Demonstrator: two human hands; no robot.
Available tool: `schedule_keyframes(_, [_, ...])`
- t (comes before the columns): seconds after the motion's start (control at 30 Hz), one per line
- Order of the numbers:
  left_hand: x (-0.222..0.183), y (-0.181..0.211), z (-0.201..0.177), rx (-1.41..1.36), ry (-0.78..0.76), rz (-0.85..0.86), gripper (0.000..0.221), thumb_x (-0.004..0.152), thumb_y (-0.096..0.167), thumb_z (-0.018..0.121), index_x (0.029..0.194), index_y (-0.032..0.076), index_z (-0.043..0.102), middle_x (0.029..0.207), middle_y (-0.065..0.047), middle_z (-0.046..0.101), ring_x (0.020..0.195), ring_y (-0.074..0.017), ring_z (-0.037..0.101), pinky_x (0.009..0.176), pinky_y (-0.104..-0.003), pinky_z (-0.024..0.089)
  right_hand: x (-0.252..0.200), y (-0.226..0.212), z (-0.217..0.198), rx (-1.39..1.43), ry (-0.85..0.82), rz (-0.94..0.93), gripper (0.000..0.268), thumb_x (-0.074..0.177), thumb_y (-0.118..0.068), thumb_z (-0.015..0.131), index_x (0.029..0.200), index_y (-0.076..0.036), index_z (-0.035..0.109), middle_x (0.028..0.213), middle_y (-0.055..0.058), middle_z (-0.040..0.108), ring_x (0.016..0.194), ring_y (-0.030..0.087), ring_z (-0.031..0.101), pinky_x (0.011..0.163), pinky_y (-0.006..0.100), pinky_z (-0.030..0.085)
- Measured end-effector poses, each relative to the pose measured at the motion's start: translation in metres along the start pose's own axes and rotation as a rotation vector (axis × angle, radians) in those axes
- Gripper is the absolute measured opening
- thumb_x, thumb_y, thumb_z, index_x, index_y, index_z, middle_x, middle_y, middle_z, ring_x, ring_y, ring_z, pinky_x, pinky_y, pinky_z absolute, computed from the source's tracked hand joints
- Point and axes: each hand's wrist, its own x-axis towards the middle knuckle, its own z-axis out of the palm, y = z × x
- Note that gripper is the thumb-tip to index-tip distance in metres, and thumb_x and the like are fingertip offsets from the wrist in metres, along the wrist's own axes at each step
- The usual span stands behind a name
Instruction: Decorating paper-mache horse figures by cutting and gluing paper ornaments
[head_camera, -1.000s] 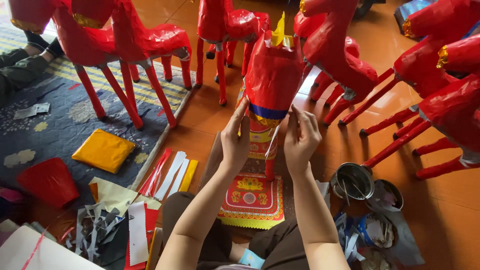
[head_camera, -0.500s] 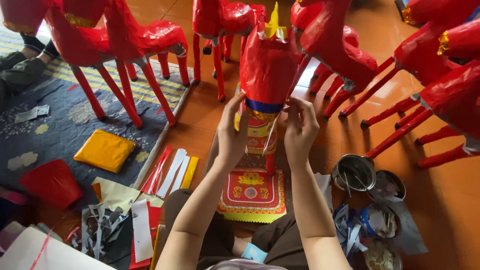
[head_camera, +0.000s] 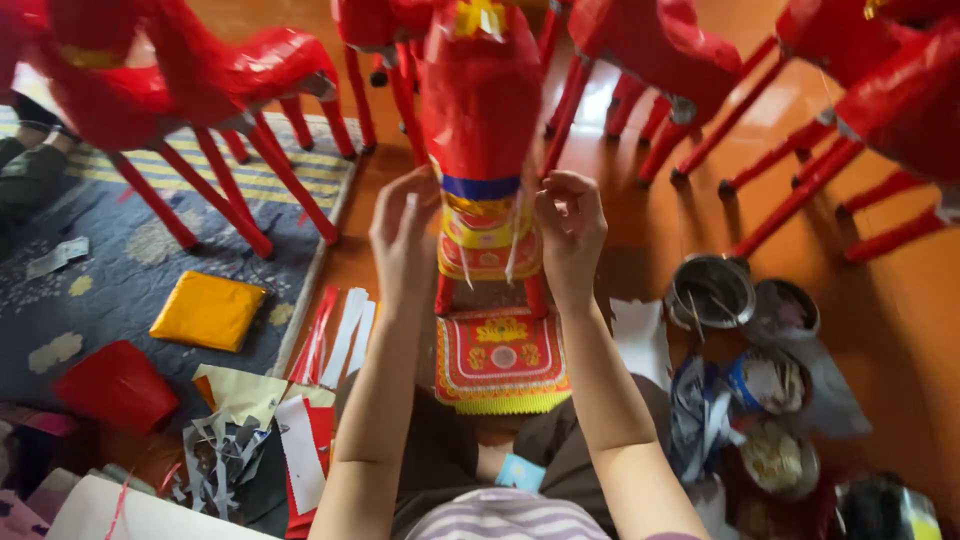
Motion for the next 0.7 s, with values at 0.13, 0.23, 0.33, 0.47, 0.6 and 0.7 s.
schedule_keyframes(0.13, [-0.020, -0.054, -0.051, -0.007, 0.100, -0.224, 0.024, 0.098, 0.019, 0.055, 0.117, 0.005, 0.060, 0.115, -0.009, 0.064, 0.100, -0.0170, 0.067, 0.085, -0.028, 0.055, -0.043, 0.073, -0.052, -0.088, 0.087, 0.098, 0.011, 0.089, -0.001, 0.069, 0.099, -0.007, 0.067, 0.084, 0.005, 0.064, 0.075, 0.011, 0.063, 0.058, 0.022, 0.050])
schedule_keyframes(0.23, [-0.064, -0.114, -0.109, 0.116, 0.059, -0.460, 0.022, 0.101, 0.017, 0.054, 0.118, 0.003, 0.057, 0.117, -0.013, 0.060, 0.102, -0.0215, 0.064, 0.088, -0.033, 0.054, -0.099, 0.144, -0.117, -0.150, 0.097, 0.407, 0.019, 0.084, 0.003, 0.067, 0.097, -0.010, 0.069, 0.079, 0.000, 0.066, 0.070, 0.006, 0.060, 0.057, 0.019, 0.051])
schedule_keyframes(0.33, [-0.121, -0.166, -0.164, 0.250, 0.027, -0.741, 0.021, 0.099, 0.015, 0.058, 0.116, 0.004, 0.061, 0.110, -0.012, 0.065, 0.098, -0.0199, 0.067, 0.090, -0.034, 0.055, -0.161, 0.189, -0.201, -0.435, 0.054, 0.491, 0.013, 0.080, -0.008, 0.076, 0.091, -0.015, 0.072, 0.087, 0.001, 0.070, 0.082, 0.014, 0.068, 0.072, 0.027, 0.055])
schedule_keyframes(0.47, [-0.171, -0.196, -0.197, 0.373, -0.056, -0.998, 0.025, 0.098, 0.015, 0.061, 0.118, 0.000, 0.060, 0.109, -0.020, 0.065, 0.099, -0.0297, 0.066, 0.091, -0.045, 0.053, -0.225, 0.192, -0.286, -0.796, 0.191, 0.475, 0.003, 0.086, -0.010, 0.072, 0.086, -0.012, 0.070, 0.080, 0.007, 0.069, 0.080, 0.024, 0.069, 0.070, 0.033, 0.055])
schedule_keyframes(0.6, [-0.185, -0.195, -0.182, 0.414, -0.085, -1.121, 0.023, 0.101, 0.015, 0.057, 0.118, -0.001, 0.058, 0.111, -0.023, 0.064, 0.103, -0.0345, 0.065, 0.093, -0.049, 0.052, -0.288, 0.208, -0.364, -1.046, 0.309, 0.412, 0.004, 0.089, -0.005, 0.064, 0.088, -0.008, 0.064, 0.078, 0.012, 0.064, 0.081, 0.032, 0.067, 0.073, 0.039, 0.053])
schedule_keyframes(0.7, [-0.191, -0.198, -0.165, 0.409, -0.160, -1.148, 0.025, 0.101, 0.019, 0.057, 0.119, 0.002, 0.058, 0.110, -0.020, 0.065, 0.102, -0.0316, 0.066, 0.092, -0.045, 0.052, -0.306, 0.220, -0.409, -1.165, 0.349, 0.488, 0.013, 0.086, -0.001, 0.061, 0.092, -0.013, 0.064, 0.086, 0.007, 0.062, 0.088, 0.030, 0.065, 0.079, 0.039, 0.053])
